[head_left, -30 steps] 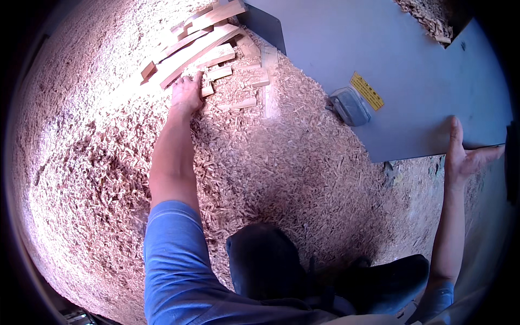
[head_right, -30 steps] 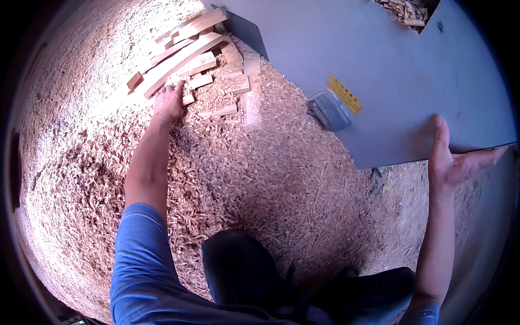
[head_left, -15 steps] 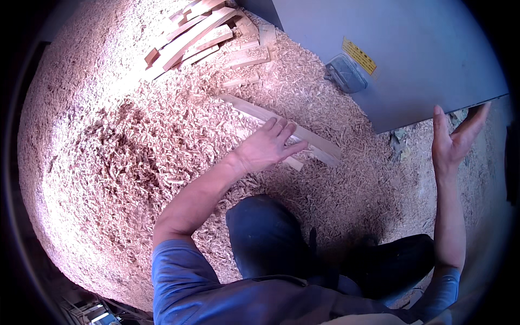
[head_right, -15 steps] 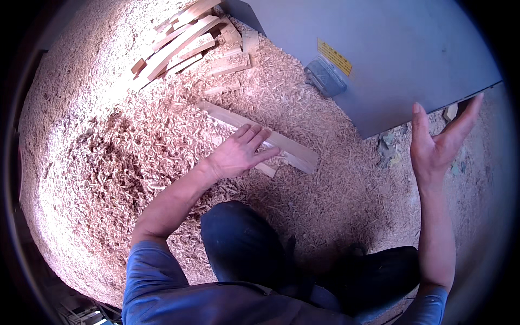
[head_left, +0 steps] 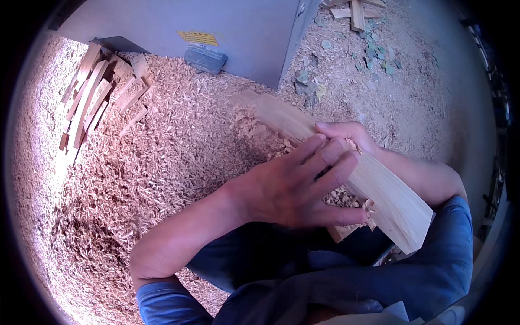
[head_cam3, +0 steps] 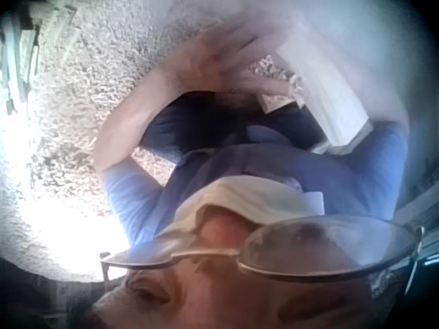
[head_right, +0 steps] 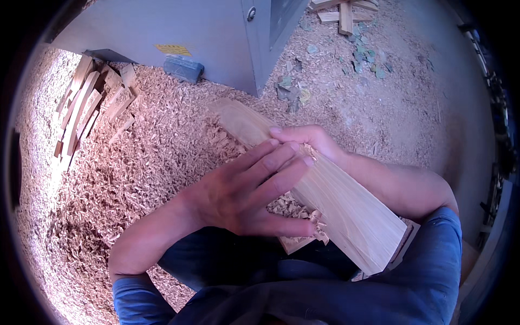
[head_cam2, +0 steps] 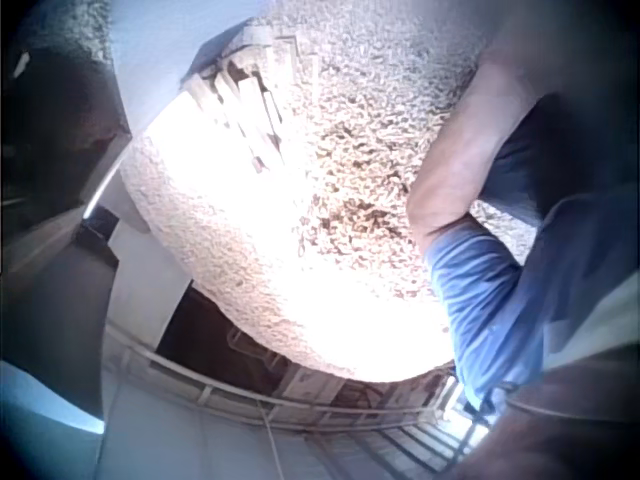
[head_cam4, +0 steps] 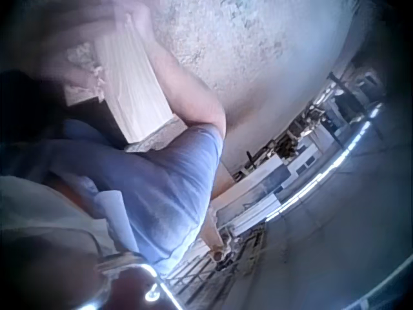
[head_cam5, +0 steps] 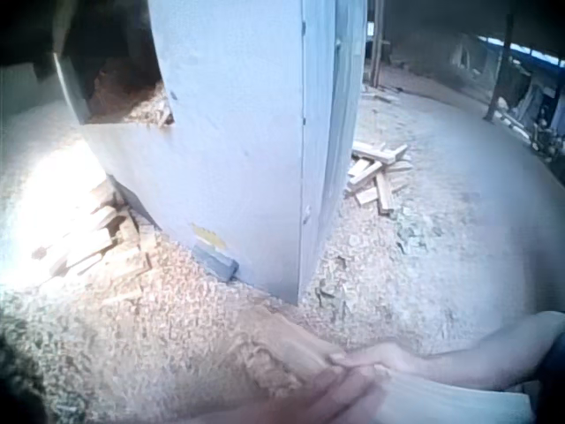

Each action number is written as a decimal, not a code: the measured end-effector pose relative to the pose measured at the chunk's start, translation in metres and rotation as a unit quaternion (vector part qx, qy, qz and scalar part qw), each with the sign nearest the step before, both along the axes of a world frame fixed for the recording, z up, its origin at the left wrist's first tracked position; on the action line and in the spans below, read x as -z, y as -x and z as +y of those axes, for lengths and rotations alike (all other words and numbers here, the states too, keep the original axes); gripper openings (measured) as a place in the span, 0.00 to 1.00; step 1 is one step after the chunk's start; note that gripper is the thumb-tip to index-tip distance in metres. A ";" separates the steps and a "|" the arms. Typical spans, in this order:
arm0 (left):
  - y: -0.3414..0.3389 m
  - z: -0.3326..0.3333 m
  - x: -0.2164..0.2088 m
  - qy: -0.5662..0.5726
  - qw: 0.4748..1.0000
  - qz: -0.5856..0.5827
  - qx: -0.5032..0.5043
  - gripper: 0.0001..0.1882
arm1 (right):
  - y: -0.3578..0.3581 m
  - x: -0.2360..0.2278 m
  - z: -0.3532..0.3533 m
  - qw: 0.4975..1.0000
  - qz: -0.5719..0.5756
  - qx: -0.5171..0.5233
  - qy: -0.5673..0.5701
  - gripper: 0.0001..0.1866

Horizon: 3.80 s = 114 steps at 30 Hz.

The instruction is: The person sorts wood blocks on the floor next to a woodworking machine, picking them up from a pile and placing them into a separate stack.

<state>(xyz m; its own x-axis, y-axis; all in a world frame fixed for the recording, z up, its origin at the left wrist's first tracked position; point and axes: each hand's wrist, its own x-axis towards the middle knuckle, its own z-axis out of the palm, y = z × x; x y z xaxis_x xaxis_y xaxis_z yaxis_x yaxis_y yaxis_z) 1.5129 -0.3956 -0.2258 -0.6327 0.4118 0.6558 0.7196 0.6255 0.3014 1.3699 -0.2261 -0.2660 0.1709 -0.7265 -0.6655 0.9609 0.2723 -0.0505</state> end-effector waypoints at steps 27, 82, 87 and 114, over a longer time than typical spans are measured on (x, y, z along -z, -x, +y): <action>-0.062 -0.233 0.126 0.017 0.804 -0.394 -0.444 0.32 | 0.068 -0.052 -0.089 0.479 0.870 0.116 0.012 0.46; -0.119 -0.365 0.101 0.343 0.568 -0.572 -0.483 0.39 | 0.081 -0.010 -0.189 0.233 0.905 0.349 0.075 0.36; -0.144 -0.315 0.097 0.276 0.671 -0.515 -0.457 0.34 | 0.079 -0.008 -0.186 0.295 0.884 0.350 0.094 0.42; 0.073 -0.028 -0.015 -0.201 0.836 -0.457 -0.228 0.45 | 0.074 0.096 0.138 0.843 0.496 0.090 -0.189 0.27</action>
